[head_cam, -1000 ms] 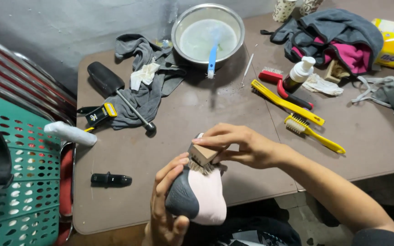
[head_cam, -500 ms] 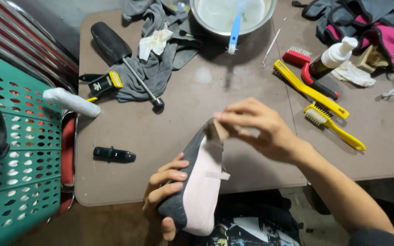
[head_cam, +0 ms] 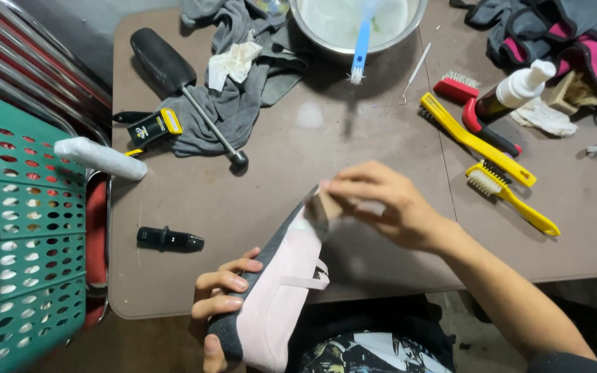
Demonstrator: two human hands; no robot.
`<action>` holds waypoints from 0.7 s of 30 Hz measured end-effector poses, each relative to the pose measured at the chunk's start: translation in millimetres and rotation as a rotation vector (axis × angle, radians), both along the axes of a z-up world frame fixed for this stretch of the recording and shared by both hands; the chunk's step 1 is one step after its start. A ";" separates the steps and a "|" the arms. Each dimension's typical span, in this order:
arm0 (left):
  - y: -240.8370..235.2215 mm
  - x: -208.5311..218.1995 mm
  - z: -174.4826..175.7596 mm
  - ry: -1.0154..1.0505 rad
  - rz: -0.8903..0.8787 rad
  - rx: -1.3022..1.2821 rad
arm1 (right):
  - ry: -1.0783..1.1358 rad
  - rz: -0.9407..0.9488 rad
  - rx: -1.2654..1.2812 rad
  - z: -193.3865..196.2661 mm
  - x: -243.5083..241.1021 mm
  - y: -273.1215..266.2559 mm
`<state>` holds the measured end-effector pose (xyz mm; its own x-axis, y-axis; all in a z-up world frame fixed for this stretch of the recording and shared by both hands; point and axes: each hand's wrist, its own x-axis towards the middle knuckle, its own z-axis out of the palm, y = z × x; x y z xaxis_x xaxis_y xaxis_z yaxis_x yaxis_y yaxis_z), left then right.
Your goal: The person cleans a light pink shoe by brushing its exterior and interior with multiple brushes. They use a wooden brush, a yellow brush, and a white brush to scrub the shoe's surface and inside, rotating the shoe to access different areas.
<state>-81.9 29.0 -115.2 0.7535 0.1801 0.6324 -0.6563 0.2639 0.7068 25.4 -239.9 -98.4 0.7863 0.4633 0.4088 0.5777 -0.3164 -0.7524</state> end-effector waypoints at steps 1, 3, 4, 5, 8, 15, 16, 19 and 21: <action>-1.3 2.8 -0.8 -0.009 0.006 -0.002 | -0.009 0.006 -0.002 -1.6 3.1 3.4; 1.2 -2.7 1.2 0.038 0.019 -0.020 | 0.083 0.101 0.088 -7.4 -4.5 13.9; 1.2 0.9 1.4 0.033 0.012 -0.019 | 0.079 0.095 0.089 -17.3 8.6 4.6; 1.1 4.2 1.8 0.042 0.013 -0.030 | -0.013 0.030 -0.050 -27.0 21.3 -4.9; 1.4 0.5 3.6 0.074 0.026 -0.058 | -0.224 -0.114 -0.365 -27.6 29.4 -19.1; 3.1 3.4 8.1 0.154 0.038 -0.127 | 0.111 0.282 0.011 -1.1 11.3 12.1; 4.0 4.7 8.1 0.156 0.036 -0.126 | 0.113 0.280 0.011 -14.7 20.4 4.0; 9.9 12.4 2.9 0.180 0.059 -0.155 | -0.196 -0.033 -0.364 -37.5 42.5 -15.9; 26.8 17.2 -5.3 0.088 -0.094 -0.057 | -0.340 -0.212 -0.521 -34.0 37.9 -17.6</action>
<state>-64.8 55.8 -120.5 0.8208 0.1393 0.5539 -0.5628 0.3626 0.7428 63.2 -257.5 -132.4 0.7489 0.5169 0.4147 0.6411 -0.7234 -0.2562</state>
